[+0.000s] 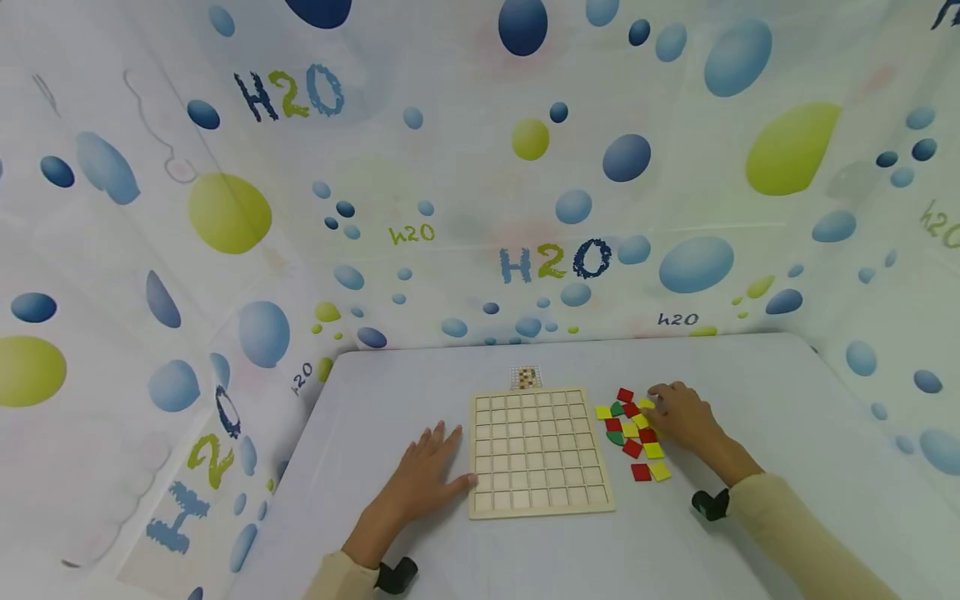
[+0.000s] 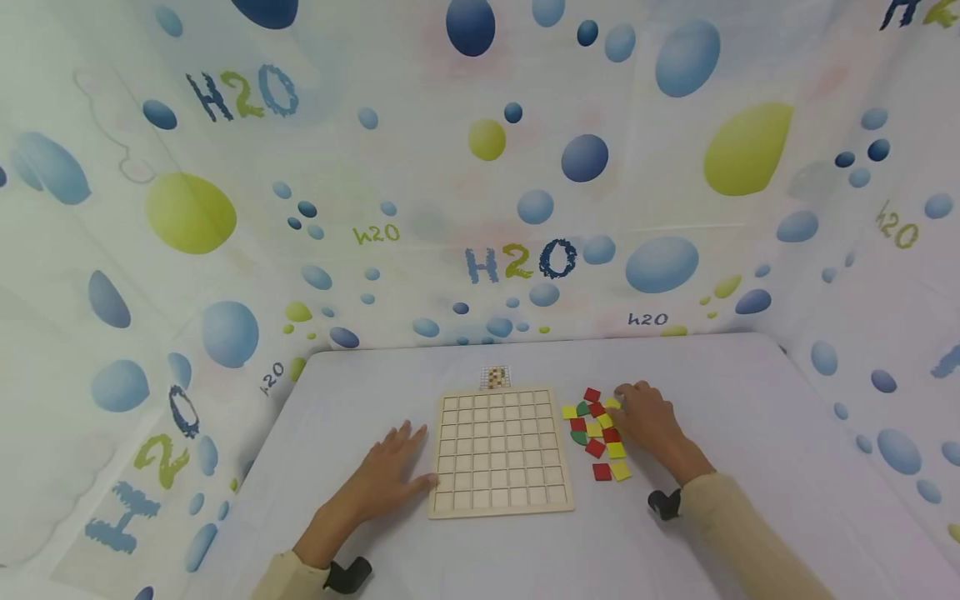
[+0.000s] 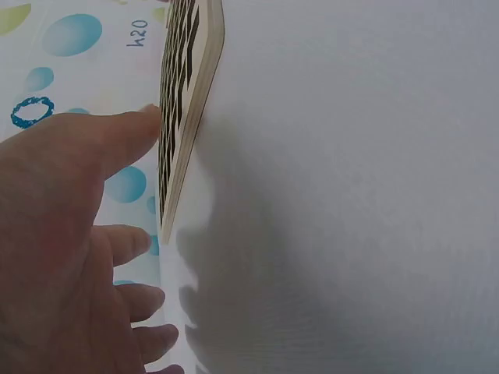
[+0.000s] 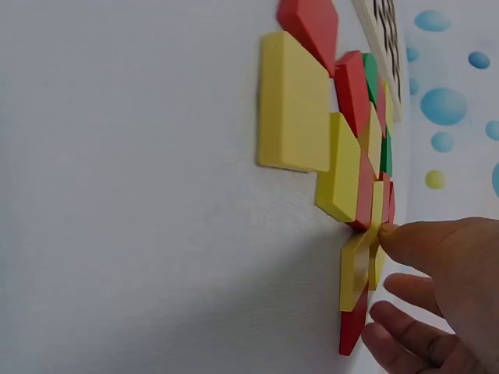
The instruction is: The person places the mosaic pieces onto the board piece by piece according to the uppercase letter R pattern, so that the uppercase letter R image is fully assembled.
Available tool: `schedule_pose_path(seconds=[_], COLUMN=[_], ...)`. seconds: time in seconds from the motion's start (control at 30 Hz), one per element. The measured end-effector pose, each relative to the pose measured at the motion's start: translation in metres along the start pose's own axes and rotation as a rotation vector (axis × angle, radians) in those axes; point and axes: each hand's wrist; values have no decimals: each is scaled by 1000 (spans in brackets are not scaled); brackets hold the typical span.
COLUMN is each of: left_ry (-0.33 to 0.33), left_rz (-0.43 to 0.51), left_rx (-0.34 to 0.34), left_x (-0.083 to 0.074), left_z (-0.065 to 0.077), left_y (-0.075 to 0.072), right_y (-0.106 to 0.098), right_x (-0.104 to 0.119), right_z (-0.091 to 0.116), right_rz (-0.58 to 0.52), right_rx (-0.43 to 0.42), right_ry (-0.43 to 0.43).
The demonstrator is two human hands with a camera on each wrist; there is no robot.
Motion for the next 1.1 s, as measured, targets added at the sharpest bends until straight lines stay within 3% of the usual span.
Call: schedule_pose_path(seconds=[0.3, 0.6, 0.8, 1.1], left_ry=[43, 62, 67, 60], left_rz=[-8, -14, -24, -21], left_rx=[22, 52, 62, 63], left_x=[1, 3, 2, -1], left_z=[-1, -2, -3, -4], left_y=[2, 3, 4, 4], right_y=[-2, -4, -4, -3], right_x=[3, -10, -20, -20], right_z=[-13, -21, -25, -34], right_rz=[-103, -204, -216, -265], right_rx=[65, 144, 133, 134], right_ry=[0, 31, 9, 53])
Point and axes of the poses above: each hand's wrist, its own z-axis away from the middle knuckle, its own y-axis out of the palm, x = y × z, and after that the axes turned 5 degrees about x, right-handed
